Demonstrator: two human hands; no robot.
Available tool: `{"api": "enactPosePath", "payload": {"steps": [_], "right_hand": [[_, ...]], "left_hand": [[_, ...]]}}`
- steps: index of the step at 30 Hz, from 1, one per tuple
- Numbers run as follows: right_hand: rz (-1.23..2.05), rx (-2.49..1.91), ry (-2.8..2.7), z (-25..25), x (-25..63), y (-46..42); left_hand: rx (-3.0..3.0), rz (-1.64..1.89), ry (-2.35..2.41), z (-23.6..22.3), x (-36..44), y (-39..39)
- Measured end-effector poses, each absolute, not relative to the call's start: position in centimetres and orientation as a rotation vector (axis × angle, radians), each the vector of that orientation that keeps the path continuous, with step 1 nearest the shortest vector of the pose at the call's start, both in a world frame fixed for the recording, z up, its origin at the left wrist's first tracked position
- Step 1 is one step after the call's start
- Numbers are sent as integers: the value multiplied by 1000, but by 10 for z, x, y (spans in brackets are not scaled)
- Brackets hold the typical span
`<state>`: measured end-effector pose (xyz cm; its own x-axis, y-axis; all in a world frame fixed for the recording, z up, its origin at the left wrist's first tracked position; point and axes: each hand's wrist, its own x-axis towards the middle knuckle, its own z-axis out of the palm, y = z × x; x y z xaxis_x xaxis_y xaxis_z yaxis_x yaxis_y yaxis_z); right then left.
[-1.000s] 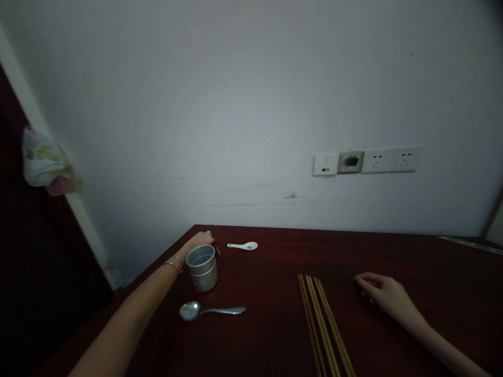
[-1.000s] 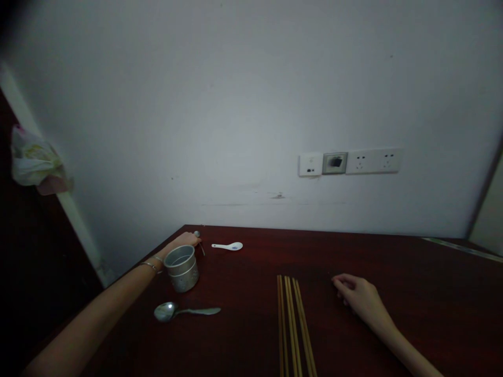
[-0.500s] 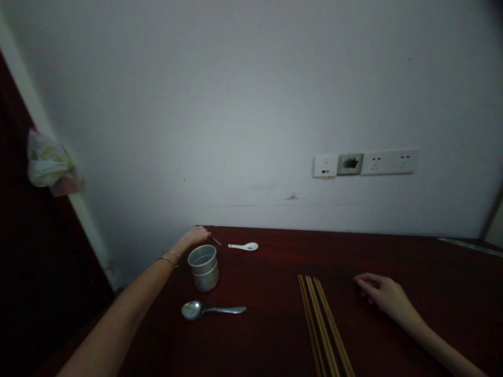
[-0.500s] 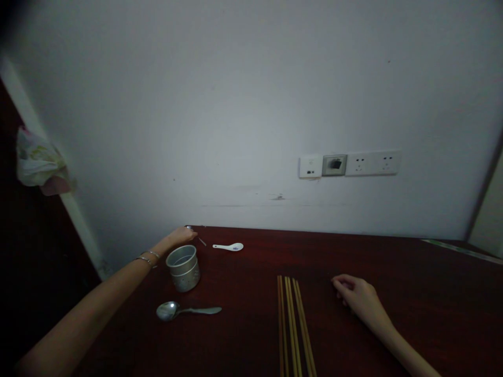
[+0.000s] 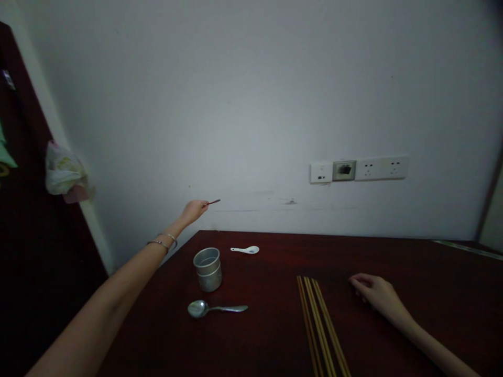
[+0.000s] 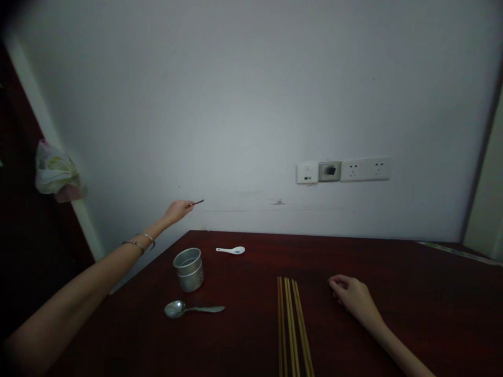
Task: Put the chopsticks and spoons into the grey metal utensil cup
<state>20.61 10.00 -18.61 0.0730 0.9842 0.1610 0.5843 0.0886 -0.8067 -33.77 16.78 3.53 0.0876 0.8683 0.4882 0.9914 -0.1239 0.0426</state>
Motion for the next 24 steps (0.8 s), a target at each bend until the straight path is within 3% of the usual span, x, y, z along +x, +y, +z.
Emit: {"api": "enactPosePath", "payload": {"steps": [10, 17, 24], "right_hand": [[587, -1585, -1663, -182, 204, 98], [440, -1586, -1732, -175, 200, 91], [361, -1584, -1772, -171, 197, 89]], "left_hand": [[-2092, -1051, -1588, 91, -224, 147], [-2524, -1204, -1615, 80, -125, 116], [-2861, -1453, -1744, 41, -59, 83]]}}
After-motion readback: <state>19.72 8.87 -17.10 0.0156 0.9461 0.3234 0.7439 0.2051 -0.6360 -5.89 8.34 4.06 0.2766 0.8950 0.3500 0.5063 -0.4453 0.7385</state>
